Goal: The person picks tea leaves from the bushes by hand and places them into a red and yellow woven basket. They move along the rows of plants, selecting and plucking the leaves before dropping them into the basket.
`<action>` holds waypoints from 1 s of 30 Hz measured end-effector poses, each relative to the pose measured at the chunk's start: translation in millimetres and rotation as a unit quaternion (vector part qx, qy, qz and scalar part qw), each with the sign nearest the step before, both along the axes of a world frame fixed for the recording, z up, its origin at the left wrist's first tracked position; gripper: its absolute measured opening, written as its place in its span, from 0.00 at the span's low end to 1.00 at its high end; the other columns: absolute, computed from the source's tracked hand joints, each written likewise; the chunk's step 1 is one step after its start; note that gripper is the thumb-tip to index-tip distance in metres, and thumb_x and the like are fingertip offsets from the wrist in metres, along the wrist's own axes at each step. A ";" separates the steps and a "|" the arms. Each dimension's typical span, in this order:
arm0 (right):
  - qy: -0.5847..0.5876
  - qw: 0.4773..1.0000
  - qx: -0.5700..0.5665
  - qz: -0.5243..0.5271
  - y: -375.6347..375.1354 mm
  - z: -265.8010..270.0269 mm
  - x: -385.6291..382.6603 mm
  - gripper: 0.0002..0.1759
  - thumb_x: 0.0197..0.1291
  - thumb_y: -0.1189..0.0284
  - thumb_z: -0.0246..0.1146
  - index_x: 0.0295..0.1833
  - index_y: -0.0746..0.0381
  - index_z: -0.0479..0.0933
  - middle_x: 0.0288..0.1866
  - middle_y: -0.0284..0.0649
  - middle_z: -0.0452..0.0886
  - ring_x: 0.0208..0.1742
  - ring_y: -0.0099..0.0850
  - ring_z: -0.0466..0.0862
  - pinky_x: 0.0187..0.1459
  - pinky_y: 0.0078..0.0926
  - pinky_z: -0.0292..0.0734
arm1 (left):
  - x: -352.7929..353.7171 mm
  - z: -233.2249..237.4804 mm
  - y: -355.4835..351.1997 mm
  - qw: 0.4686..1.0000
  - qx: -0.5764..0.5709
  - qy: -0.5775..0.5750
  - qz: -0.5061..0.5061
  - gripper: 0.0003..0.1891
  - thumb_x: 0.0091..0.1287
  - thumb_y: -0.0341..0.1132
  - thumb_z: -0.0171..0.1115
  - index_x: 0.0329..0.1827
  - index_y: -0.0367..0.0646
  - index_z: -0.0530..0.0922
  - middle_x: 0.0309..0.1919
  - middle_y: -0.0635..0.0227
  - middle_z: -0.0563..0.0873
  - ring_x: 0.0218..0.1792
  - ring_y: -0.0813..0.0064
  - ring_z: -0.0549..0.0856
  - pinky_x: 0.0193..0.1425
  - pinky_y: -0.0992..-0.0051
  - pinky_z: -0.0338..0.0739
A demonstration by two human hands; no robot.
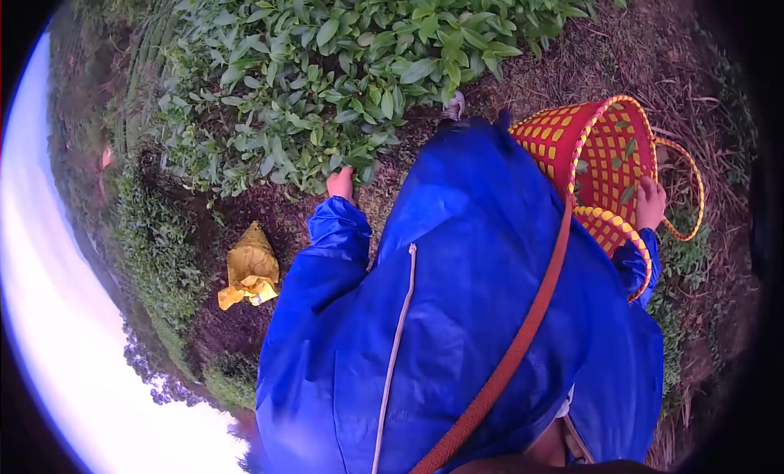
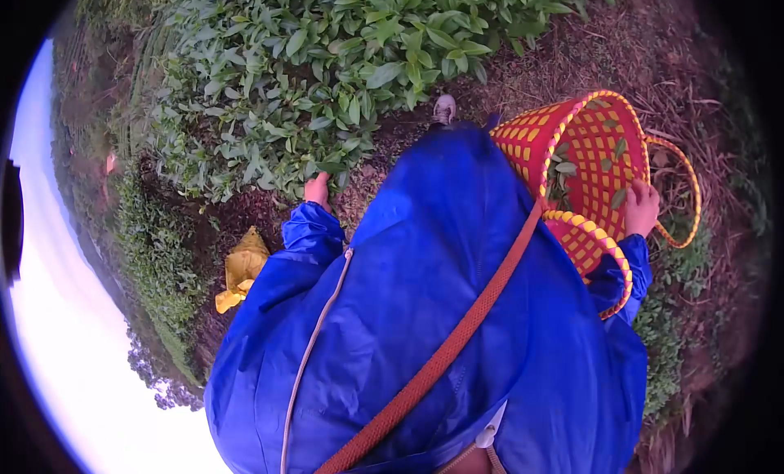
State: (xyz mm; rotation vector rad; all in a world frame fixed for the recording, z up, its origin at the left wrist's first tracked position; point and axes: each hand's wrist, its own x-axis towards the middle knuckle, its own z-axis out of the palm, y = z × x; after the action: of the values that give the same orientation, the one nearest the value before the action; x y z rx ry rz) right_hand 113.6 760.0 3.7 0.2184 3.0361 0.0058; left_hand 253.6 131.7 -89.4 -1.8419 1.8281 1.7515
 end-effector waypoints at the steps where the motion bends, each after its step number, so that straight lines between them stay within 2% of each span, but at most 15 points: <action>1: -0.007 1.000 -0.008 0.001 -3.9 4.0 -11.0 0.14 0.50 0.65 0.54 0.44 0.55 0.73 0.46 0.43 0.70 0.48 0.38 0.70 0.49 0.30 0.65 | 3.6 -4.6 -3.4 0.999 0.035 -0.017 0.013 0.10 0.48 0.36 0.57 0.29 0.37 0.73 0.24 0.66 0.77 0.25 0.73 0.76 0.25 0.71 0.69; 4: -0.014 0.999 -0.020 0.022 -21.6 16.5 -44.9 0.14 0.51 0.66 0.54 0.44 0.54 0.73 0.47 0.42 0.69 0.49 0.38 0.69 0.49 0.30 0.64 | 10.9 13.4 -8.0 0.981 0.163 -0.090 0.048 0.12 0.50 0.42 0.54 0.32 0.45 0.74 0.22 0.68 0.76 0.20 0.72 0.74 0.20 0.70 0.66; 5: -0.012 0.999 -0.027 0.026 -26.9 22.2 -52.2 0.14 0.51 0.65 0.54 0.44 0.54 0.73 0.47 0.42 0.69 0.49 0.38 0.69 0.49 0.30 0.64 | 13.0 19.1 -4.7 0.980 0.173 -0.069 0.066 0.11 0.52 0.44 0.51 0.30 0.47 0.72 0.20 0.71 0.74 0.17 0.74 0.72 0.15 0.72 0.61; 8: 0.041 0.994 0.088 0.049 -30.4 36.5 -73.1 0.15 0.50 0.63 0.55 0.45 0.49 0.74 0.50 0.41 0.69 0.50 0.37 0.69 0.50 0.31 0.64 | 25.1 11.1 -4.5 0.983 0.161 -0.078 0.039 0.10 0.52 0.42 0.51 0.31 0.47 0.71 0.20 0.71 0.75 0.18 0.74 0.72 0.14 0.72 0.60; 14: 0.059 0.994 0.071 0.065 -29.3 47.1 -99.0 0.14 0.50 0.62 0.54 0.44 0.49 0.74 0.50 0.41 0.69 0.51 0.37 0.69 0.50 0.32 0.65 | 19.6 -2.1 7.6 0.988 0.135 -0.042 0.059 0.09 0.53 0.41 0.53 0.32 0.47 0.71 0.20 0.71 0.76 0.16 0.76 0.72 0.12 0.77 0.59; 16: 0.050 0.993 0.086 0.067 -25.1 36.8 -106.9 0.14 0.50 0.61 0.55 0.44 0.49 0.74 0.50 0.42 0.68 0.50 0.38 0.69 0.49 0.33 0.65 | 24.2 -17.9 4.8 0.985 0.172 0.020 0.023 0.15 0.50 0.41 0.60 0.37 0.40 0.74 0.29 0.69 0.79 0.25 0.76 0.76 0.27 0.76 0.70; 18: 0.056 0.991 0.055 0.109 -17.6 25.3 -113.6 0.15 0.49 0.61 0.55 0.44 0.48 0.74 0.51 0.42 0.68 0.50 0.38 0.69 0.49 0.34 0.65 | 7.4 -8.9 16.7 0.987 0.147 -0.012 0.066 0.16 0.51 0.41 0.60 0.37 0.38 0.75 0.30 0.67 0.79 0.27 0.77 0.76 0.32 0.77 0.69; 19: 0.055 0.989 0.075 0.116 -22.8 24.5 -117.5 0.14 0.49 0.61 0.55 0.43 0.48 0.74 0.51 0.42 0.68 0.50 0.39 0.69 0.49 0.34 0.65 | 8.4 -23.6 13.8 0.994 0.083 -0.060 0.026 0.13 0.53 0.38 0.58 0.36 0.38 0.76 0.28 0.67 0.79 0.27 0.77 0.76 0.31 0.77 0.68; 20: 0.055 0.986 0.097 0.121 -24.5 23.8 -121.3 0.14 0.49 0.61 0.55 0.43 0.48 0.75 0.51 0.41 0.68 0.50 0.39 0.69 0.49 0.34 0.65 | 10.8 -35.4 18.4 0.994 0.088 0.011 0.066 0.12 0.52 0.36 0.57 0.36 0.37 0.76 0.26 0.68 0.79 0.27 0.78 0.76 0.32 0.78 0.68; 22: 0.060 0.988 0.068 0.125 -16.6 20.6 -130.0 0.14 0.49 0.61 0.55 0.43 0.48 0.75 0.52 0.41 0.67 0.50 0.39 0.69 0.49 0.34 0.65 | 18.3 -65.4 14.5 1.000 -0.024 -0.012 0.011 0.09 0.52 0.32 0.56 0.34 0.37 0.76 0.26 0.69 0.79 0.27 0.79 0.76 0.31 0.79 0.68; 23: 0.059 0.988 0.059 0.128 -12.8 19.4 -133.9 0.14 0.49 0.61 0.55 0.43 0.48 0.75 0.52 0.41 0.67 0.50 0.39 0.69 0.49 0.34 0.65 | 21.0 -70.7 19.7 1.000 -0.026 -0.012 0.012 0.09 0.52 0.32 0.56 0.34 0.37 0.76 0.26 0.69 0.79 0.27 0.79 0.76 0.31 0.79 0.68; 25: 0.047 0.989 0.043 0.133 -6.8 13.8 -139.4 0.14 0.49 0.61 0.55 0.43 0.47 0.75 0.52 0.41 0.67 0.51 0.39 0.69 0.49 0.34 0.64 | 0.3 -23.9 39.0 0.987 -0.023 0.138 0.084 0.07 0.51 0.30 0.56 0.33 0.38 0.75 0.27 0.70 0.79 0.27 0.78 0.77 0.30 0.79 0.69; 28: 0.036 0.991 0.046 0.118 -3.6 13.6 -141.4 0.14 0.49 0.61 0.54 0.44 0.48 0.74 0.52 0.42 0.67 0.51 0.39 0.69 0.49 0.34 0.64 | -8.8 24.5 62.6 0.976 0.006 0.131 0.171 0.08 0.53 0.30 0.55 0.35 0.38 0.74 0.28 0.69 0.79 0.28 0.77 0.77 0.31 0.78 0.71; 29: 0.045 0.991 0.042 0.122 0.0 11.3 -142.2 0.14 0.49 0.61 0.54 0.44 0.48 0.74 0.52 0.42 0.67 0.50 0.40 0.69 0.49 0.34 0.65 | -6.9 28.8 67.7 0.961 0.017 0.191 0.197 0.06 0.53 0.31 0.55 0.33 0.39 0.74 0.27 0.69 0.78 0.27 0.77 0.77 0.29 0.76 0.72; 30: 0.044 0.991 0.034 0.118 1.3 10.8 -141.3 0.14 0.49 0.62 0.54 0.43 0.49 0.74 0.51 0.43 0.67 0.50 0.40 0.69 0.49 0.35 0.64 | 12.4 14.1 66.9 0.962 0.032 0.180 0.204 0.06 0.54 0.33 0.55 0.30 0.40 0.73 0.25 0.69 0.78 0.26 0.77 0.77 0.27 0.74 0.72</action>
State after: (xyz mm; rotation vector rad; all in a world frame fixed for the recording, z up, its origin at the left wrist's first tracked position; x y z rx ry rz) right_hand -27.7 761.3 14.5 -0.1395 3.1317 0.1207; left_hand 266.0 198.6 -75.2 -2.1056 1.5300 2.3924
